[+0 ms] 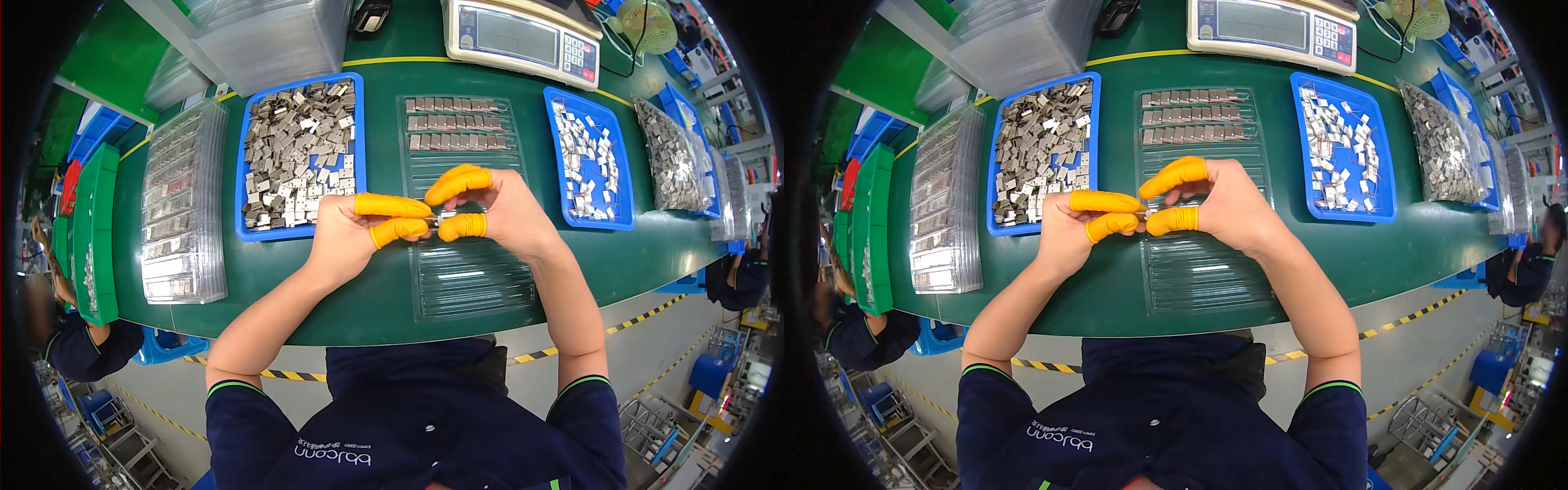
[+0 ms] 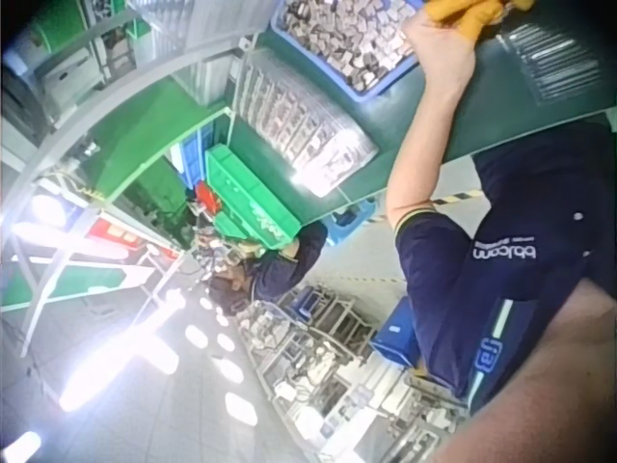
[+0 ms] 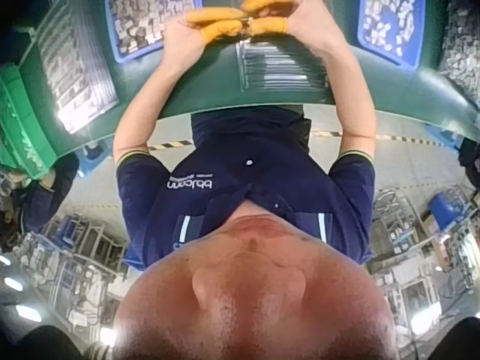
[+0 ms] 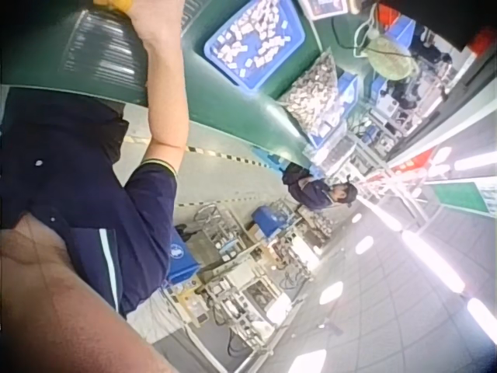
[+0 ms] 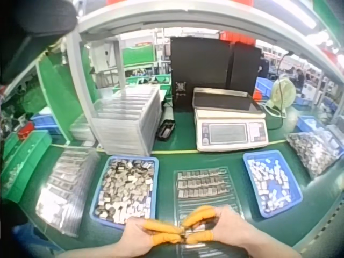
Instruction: The person picks small metallic components from blue trays and places them into a clear plastic organizer. They use yellow finger cots to handle the items, carefully aligning and inserting them into the slots of the organizer. The process is repetitive, involving picking, aligning, and placing components one by one.
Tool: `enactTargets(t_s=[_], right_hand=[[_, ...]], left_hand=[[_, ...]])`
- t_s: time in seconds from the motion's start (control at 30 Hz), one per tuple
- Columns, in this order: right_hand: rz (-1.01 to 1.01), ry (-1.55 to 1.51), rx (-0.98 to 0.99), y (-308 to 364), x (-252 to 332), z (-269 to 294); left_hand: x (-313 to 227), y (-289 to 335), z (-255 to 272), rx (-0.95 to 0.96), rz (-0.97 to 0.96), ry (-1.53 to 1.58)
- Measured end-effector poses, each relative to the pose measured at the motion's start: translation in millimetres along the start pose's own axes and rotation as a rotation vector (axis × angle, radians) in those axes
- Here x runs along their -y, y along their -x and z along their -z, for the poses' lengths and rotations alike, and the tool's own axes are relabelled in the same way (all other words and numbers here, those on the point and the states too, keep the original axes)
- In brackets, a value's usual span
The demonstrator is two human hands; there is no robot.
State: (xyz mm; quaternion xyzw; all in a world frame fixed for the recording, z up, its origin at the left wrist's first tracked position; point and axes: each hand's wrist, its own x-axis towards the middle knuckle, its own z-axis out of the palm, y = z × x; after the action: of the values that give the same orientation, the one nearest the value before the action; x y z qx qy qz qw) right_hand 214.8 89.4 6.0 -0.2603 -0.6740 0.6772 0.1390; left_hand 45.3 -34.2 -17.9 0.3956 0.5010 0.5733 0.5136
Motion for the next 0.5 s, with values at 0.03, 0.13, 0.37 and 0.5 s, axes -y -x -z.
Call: enactTargets(t_s=[0.03, 0.13, 0.37, 0.5], right_hand=[[-0.017, -0.049, 0.049, -0.1, -1.2, 0.7], [-0.138, -0.181, 0.101, 1.9, -0.7, -1.0], [0.132, -0.040, -0.059, 1.7, -2.2, -8.6], [0.341, 0.396, -0.303, -12.4, 14.2, -3.7]], left_hand=[[0.1, 0.5, 0.7, 0.015, 0.000, 0.017], [0.0, 2.1, 1.0, 0.024, 0.009, 0.057], [-5.8, 0.8, -1.1, -0.059, -0.100, -0.037], [-9.9, -6.8, -2.9, -0.254, -0.248, -0.156]])
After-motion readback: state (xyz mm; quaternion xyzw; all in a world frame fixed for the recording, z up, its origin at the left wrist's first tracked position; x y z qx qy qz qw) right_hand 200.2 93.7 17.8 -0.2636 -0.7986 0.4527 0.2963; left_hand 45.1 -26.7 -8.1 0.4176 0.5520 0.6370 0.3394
